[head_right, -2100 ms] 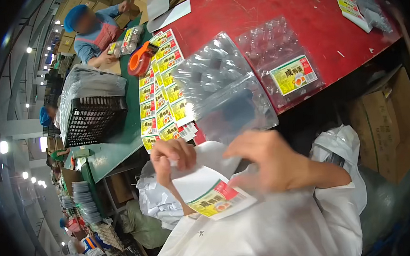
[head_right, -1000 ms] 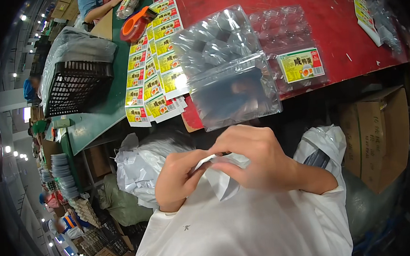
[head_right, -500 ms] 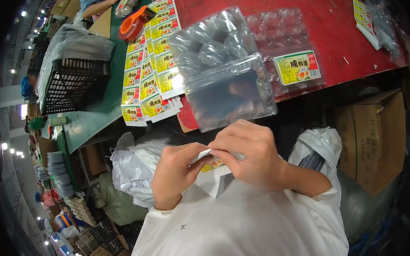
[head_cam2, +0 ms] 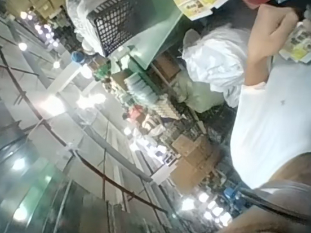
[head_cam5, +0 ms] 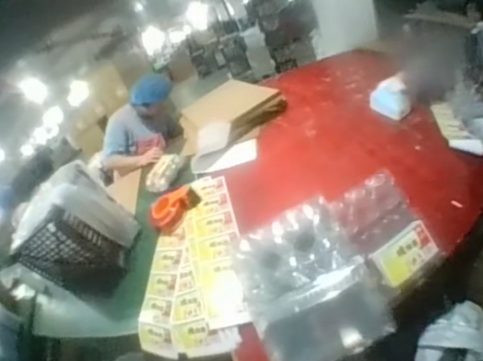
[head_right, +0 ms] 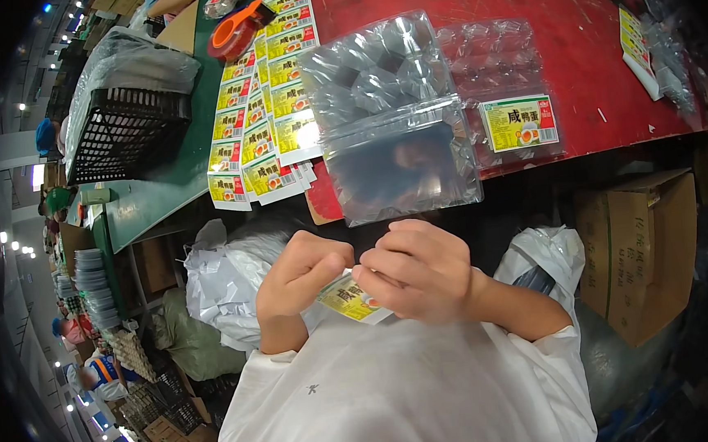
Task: Applying adhesive labels to plastic egg cartons at a packaging workstation.
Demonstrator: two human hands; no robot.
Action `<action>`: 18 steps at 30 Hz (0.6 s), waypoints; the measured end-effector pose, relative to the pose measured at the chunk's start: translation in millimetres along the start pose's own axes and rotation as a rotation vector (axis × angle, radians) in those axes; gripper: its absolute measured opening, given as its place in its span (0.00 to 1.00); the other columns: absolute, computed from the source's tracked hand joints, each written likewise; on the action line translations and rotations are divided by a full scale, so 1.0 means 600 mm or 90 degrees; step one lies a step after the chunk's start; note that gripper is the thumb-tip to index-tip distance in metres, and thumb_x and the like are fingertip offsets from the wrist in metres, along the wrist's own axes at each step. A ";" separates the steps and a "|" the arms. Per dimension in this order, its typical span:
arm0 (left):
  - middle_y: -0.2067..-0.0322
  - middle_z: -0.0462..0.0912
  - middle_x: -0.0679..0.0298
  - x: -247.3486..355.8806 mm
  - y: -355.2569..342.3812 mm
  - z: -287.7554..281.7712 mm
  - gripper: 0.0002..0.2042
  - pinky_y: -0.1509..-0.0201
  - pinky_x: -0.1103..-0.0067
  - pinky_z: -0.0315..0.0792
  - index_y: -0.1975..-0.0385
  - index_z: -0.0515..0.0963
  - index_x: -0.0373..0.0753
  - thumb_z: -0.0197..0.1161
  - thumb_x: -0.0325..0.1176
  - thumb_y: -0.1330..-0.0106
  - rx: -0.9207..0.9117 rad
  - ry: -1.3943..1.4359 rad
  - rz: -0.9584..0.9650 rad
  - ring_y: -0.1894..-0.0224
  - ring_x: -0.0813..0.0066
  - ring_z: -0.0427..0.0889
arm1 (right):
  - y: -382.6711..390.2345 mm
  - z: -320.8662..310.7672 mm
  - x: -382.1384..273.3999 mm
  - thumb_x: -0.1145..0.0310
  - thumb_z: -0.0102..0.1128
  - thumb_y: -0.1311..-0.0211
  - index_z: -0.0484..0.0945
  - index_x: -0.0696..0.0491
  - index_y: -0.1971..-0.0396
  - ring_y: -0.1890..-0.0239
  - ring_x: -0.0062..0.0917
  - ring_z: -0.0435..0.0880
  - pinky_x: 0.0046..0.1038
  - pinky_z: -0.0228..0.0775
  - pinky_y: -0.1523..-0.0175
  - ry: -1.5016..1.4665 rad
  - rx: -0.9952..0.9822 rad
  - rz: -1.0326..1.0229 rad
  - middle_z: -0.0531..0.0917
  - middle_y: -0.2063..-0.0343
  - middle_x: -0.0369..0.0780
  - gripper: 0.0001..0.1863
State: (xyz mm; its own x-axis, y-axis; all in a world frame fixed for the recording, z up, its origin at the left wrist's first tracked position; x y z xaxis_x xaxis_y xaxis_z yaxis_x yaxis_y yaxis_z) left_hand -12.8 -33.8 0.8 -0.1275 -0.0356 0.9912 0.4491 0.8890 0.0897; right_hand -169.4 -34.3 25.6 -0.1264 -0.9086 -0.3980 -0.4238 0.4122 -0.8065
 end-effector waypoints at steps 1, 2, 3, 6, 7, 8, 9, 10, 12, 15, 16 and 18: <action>0.85 0.67 0.57 -0.017 0.003 0.000 0.16 0.77 0.75 0.62 0.80 0.69 0.32 0.55 0.35 0.30 -0.034 -0.001 -0.017 0.83 0.67 0.64 | 0.001 0.001 0.001 0.77 0.66 0.60 0.81 0.53 0.69 0.69 0.27 0.80 0.31 0.78 0.62 -0.001 -0.001 -0.001 0.81 0.69 0.36 0.12; 0.85 0.67 0.61 -0.028 0.005 0.001 0.17 0.77 0.77 0.60 0.80 0.69 0.32 0.54 0.35 0.29 -0.067 -0.002 -0.034 0.83 0.74 0.63 | 0.002 0.004 0.000 0.77 0.64 0.60 0.82 0.53 0.67 0.69 0.28 0.81 0.32 0.79 0.61 0.002 -0.021 -0.012 0.81 0.68 0.36 0.14; 0.85 0.67 0.61 -0.031 0.004 -0.003 0.17 0.77 0.77 0.60 0.80 0.69 0.32 0.54 0.35 0.29 -0.067 -0.001 -0.034 0.83 0.74 0.63 | 0.003 0.008 0.000 0.78 0.63 0.59 0.82 0.52 0.65 0.68 0.29 0.82 0.34 0.79 0.60 0.007 -0.040 -0.021 0.82 0.67 0.37 0.16; 0.84 0.67 0.71 -0.048 0.006 -0.001 0.16 0.77 0.81 0.58 0.79 0.70 0.31 0.56 0.34 0.29 -0.063 0.084 -0.127 0.79 0.86 0.60 | 0.001 0.011 0.003 0.77 0.62 0.59 0.82 0.53 0.67 0.68 0.29 0.81 0.34 0.79 0.59 0.027 -0.072 -0.008 0.82 0.67 0.37 0.14; 0.83 0.67 0.74 -0.048 0.006 -0.002 0.16 0.77 0.82 0.57 0.79 0.71 0.31 0.58 0.33 0.30 -0.005 0.107 -0.133 0.77 0.88 0.60 | 0.001 0.012 0.003 0.77 0.62 0.59 0.82 0.53 0.67 0.68 0.29 0.81 0.34 0.79 0.59 0.028 -0.074 -0.008 0.82 0.67 0.37 0.14; 0.83 0.66 0.76 -0.049 0.006 -0.006 0.15 0.77 0.83 0.56 0.79 0.71 0.31 0.60 0.32 0.31 0.053 0.131 -0.139 0.76 0.90 0.59 | 0.002 0.013 0.003 0.77 0.62 0.59 0.82 0.54 0.67 0.67 0.29 0.81 0.35 0.79 0.59 0.043 -0.077 -0.016 0.82 0.67 0.37 0.14; 0.83 0.66 0.76 -0.049 0.007 -0.007 0.15 0.77 0.83 0.56 0.79 0.71 0.31 0.60 0.32 0.31 0.056 0.132 -0.138 0.76 0.90 0.59 | 0.002 0.014 0.001 0.77 0.63 0.60 0.82 0.54 0.68 0.67 0.29 0.81 0.35 0.79 0.58 0.056 -0.081 -0.026 0.81 0.67 0.37 0.13; 0.83 0.66 0.76 -0.051 0.009 -0.009 0.14 0.76 0.83 0.56 0.78 0.72 0.31 0.61 0.32 0.32 0.057 0.116 -0.146 0.76 0.90 0.60 | 0.001 0.015 0.001 0.77 0.63 0.60 0.82 0.54 0.68 0.67 0.29 0.81 0.35 0.79 0.58 0.055 -0.083 -0.027 0.81 0.67 0.37 0.13; 0.83 0.66 0.75 -0.052 0.011 -0.009 0.13 0.76 0.83 0.57 0.78 0.73 0.31 0.62 0.31 0.32 0.062 0.105 -0.153 0.76 0.89 0.60 | -0.002 0.018 -0.001 0.75 0.63 0.57 0.79 0.56 0.70 0.67 0.29 0.80 0.36 0.77 0.56 0.073 -0.090 -0.033 0.80 0.68 0.38 0.10; 0.84 0.68 0.72 -0.050 0.017 -0.011 0.13 0.76 0.83 0.58 0.77 0.74 0.30 0.63 0.31 0.33 0.111 0.051 -0.189 0.77 0.88 0.61 | -0.009 0.023 0.005 0.77 0.63 0.58 0.79 0.57 0.69 0.66 0.31 0.80 0.37 0.77 0.55 0.068 -0.141 0.008 0.80 0.67 0.39 0.12; 0.84 0.68 0.70 -0.050 0.018 -0.013 0.12 0.77 0.82 0.58 0.76 0.75 0.29 0.63 0.31 0.34 0.142 -0.007 -0.186 0.78 0.87 0.62 | -0.006 0.024 0.005 0.77 0.63 0.58 0.79 0.57 0.69 0.66 0.31 0.80 0.37 0.77 0.55 0.063 -0.146 0.009 0.80 0.67 0.39 0.12; 0.86 0.66 0.64 -0.037 0.014 -0.016 0.12 0.78 0.80 0.60 0.76 0.75 0.29 0.64 0.32 0.35 0.179 -0.111 -0.174 0.80 0.84 0.62 | -0.002 0.022 0.014 0.77 0.61 0.65 0.82 0.56 0.68 0.64 0.35 0.80 0.39 0.76 0.56 0.060 -0.127 0.049 0.81 0.64 0.40 0.16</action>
State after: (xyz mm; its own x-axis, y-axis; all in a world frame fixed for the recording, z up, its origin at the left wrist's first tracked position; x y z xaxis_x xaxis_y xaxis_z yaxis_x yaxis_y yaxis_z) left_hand 2.0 -29.9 -19.4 -0.3664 -0.2317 0.9011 0.1226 0.9480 0.2936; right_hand -158.1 -41.6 17.7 -0.2442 -0.8813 -0.4046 -0.5772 0.4673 -0.6697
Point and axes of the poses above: each hand's wrist, its own y-axis away from the middle knuckle, its own z-axis out of the palm, x = y × z, the point moved 6 cm from there along -y, towards the middle knuckle
